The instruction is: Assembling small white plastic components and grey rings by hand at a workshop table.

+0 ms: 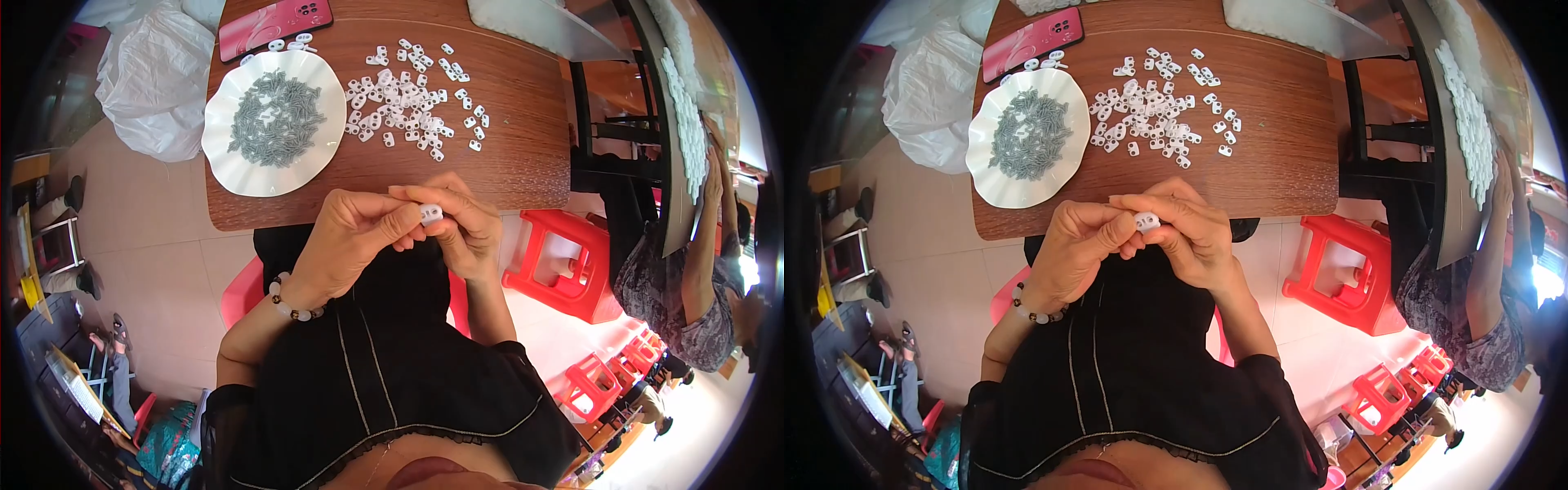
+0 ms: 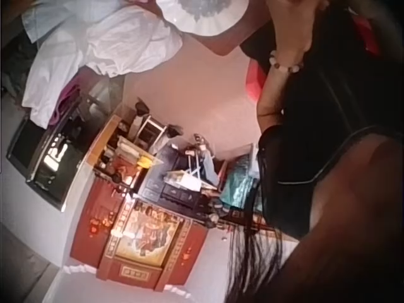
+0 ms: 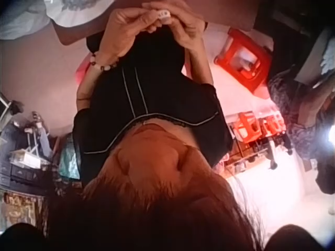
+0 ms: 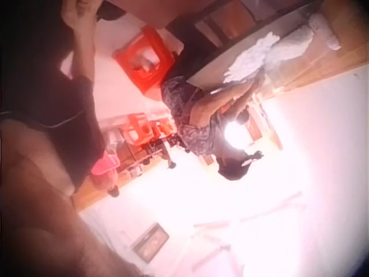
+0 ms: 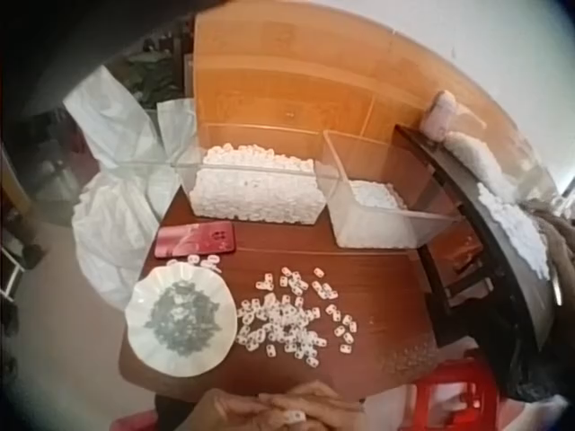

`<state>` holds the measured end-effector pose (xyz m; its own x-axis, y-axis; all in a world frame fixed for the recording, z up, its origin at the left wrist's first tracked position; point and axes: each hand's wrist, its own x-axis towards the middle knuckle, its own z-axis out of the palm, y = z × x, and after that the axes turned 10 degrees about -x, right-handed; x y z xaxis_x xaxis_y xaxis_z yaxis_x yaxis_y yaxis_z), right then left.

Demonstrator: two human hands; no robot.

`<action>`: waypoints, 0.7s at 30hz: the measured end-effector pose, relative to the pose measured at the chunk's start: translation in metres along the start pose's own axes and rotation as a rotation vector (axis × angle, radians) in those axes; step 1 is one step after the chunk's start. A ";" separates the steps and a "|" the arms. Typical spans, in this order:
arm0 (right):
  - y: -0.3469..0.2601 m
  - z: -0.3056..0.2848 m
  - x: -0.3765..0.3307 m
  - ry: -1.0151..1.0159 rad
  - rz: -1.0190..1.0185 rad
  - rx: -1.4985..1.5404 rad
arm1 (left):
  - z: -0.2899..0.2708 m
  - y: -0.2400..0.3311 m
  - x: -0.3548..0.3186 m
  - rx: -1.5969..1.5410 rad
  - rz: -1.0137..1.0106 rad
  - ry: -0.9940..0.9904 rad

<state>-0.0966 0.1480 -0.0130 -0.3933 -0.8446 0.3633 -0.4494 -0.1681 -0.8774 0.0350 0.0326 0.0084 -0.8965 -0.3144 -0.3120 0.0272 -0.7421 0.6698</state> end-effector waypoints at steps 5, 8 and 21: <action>0.009 0.002 -0.002 -0.029 0.104 0.151 | -0.004 -0.004 0.005 0.052 0.046 0.019; 0.011 0.003 0.000 -0.034 0.115 0.155 | -0.006 -0.005 0.009 0.039 0.034 0.037; 0.015 0.008 0.001 -0.011 0.282 0.375 | -0.012 -0.011 0.018 0.013 0.079 0.071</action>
<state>-0.0976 0.1409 -0.0286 -0.4491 -0.8886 0.0933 -0.0045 -0.1022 -0.9948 0.0235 0.0280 -0.0124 -0.8583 -0.4130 -0.3044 0.0905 -0.7059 0.7025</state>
